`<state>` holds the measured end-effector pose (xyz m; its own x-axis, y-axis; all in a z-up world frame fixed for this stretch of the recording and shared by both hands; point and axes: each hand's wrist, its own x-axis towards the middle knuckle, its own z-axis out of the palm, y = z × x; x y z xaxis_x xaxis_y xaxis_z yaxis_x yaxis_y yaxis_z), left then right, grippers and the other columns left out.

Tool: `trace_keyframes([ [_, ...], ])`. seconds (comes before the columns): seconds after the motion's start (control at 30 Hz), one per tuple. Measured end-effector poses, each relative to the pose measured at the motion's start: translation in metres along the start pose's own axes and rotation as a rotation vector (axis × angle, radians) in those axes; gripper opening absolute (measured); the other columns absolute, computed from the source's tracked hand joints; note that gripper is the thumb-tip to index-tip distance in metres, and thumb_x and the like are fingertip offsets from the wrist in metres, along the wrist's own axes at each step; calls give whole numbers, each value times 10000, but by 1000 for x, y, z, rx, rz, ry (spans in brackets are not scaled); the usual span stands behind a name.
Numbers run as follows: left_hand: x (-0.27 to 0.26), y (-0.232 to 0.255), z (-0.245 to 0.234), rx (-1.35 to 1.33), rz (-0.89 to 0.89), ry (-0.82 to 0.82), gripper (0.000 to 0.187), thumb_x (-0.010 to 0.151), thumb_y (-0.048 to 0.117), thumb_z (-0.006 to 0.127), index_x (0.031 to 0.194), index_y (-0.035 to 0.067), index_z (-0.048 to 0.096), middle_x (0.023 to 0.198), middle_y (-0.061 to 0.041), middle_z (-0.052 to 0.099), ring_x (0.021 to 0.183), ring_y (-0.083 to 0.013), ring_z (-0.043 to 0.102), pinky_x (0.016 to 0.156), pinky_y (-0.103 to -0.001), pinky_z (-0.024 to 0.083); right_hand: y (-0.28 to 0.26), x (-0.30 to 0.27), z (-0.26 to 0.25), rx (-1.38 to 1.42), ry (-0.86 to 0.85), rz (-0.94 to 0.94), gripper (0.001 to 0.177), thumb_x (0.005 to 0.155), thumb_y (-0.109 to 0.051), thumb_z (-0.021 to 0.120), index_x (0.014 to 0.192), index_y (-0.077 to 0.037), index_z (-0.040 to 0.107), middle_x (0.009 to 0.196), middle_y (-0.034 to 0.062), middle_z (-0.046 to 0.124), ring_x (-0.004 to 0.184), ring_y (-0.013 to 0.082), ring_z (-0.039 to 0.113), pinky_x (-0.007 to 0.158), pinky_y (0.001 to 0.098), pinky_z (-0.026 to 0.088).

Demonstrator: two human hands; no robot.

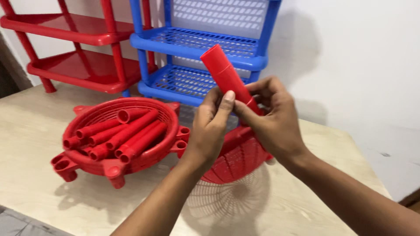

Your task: The person assembles a red plastic basket by inserting red rods into its rim, then disassembles a blue plastic shelving unit by removing its vertical poles and shelves. The person handles the baskets and shelving components by hand on a light-colored table.

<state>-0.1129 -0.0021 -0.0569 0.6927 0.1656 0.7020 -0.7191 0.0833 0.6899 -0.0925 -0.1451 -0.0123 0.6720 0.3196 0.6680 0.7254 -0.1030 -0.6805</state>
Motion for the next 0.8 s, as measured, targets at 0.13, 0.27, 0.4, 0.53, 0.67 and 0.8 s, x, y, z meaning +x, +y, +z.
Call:
trace_keyframes([
  [0.13, 6, -10, -50, -74, -221, 355, 450, 1049, 422, 501, 1180, 0, 588, 973, -57, 662, 839, -128, 609, 762, -308, 528, 2, 0, 35, -51, -290, 65, 487, 866, -276, 767, 1247, -26, 598, 1146, 125, 745, 1002, 188, 749, 860, 329, 616],
  [0.27, 18, -9, -142, 405, -544, 599, 541, 963, 517, 557, 1108, -4, 544, 864, -126, 672, 649, -217, 691, 564, -404, 579, 14, -10, 65, -460, -483, 5, 742, 799, -478, 775, 1356, -46, 544, 1323, 184, 631, 1243, 303, 588, 1023, 450, 482],
  [0.4, 19, 0, -228, 1099, -797, 412, 675, 943, 562, 591, 1227, -47, 540, 1041, -268, 726, 894, -375, 728, 793, -498, 560, 33, -27, 84, -581, -915, 285, 898, 775, -637, 765, 1407, -61, 491, 1435, 215, 509, 1405, 326, 447, 1163, 453, 380],
  [0.53, 32, -13, -265, 1425, -848, 149, 703, 924, 528, 604, 1353, -15, 482, 1195, -279, 663, 1098, -428, 659, 918, -556, 520, 55, -48, 100, -619, -977, 458, 930, 759, -591, 758, 1505, -151, 420, 1515, 197, 393, 1438, 348, 385, 1163, 447, 379],
  [0.67, 30, -27, -276, 1597, -759, -83, 679, 913, 534, 611, 1367, 43, 495, 1185, -219, 692, 1099, -401, 681, 925, -543, 541, 79, -63, 106, -566, -934, 364, 780, 799, -513, 755, 1422, -116, 503, 1599, 242, 287, 1517, 382, 286, 1196, 465, 337],
  [0.8, 22, -33, -279, 1683, -674, -195, 663, 886, 545, 654, 1305, 50, 519, 1164, -203, 693, 1089, -375, 686, 889, -524, 569, 95, -81, 105, -603, -878, 571, 832, 827, -509, 749, 1495, -142, 415, 1665, 227, 92, 1556, 375, 153, 1235, 463, 266],
])
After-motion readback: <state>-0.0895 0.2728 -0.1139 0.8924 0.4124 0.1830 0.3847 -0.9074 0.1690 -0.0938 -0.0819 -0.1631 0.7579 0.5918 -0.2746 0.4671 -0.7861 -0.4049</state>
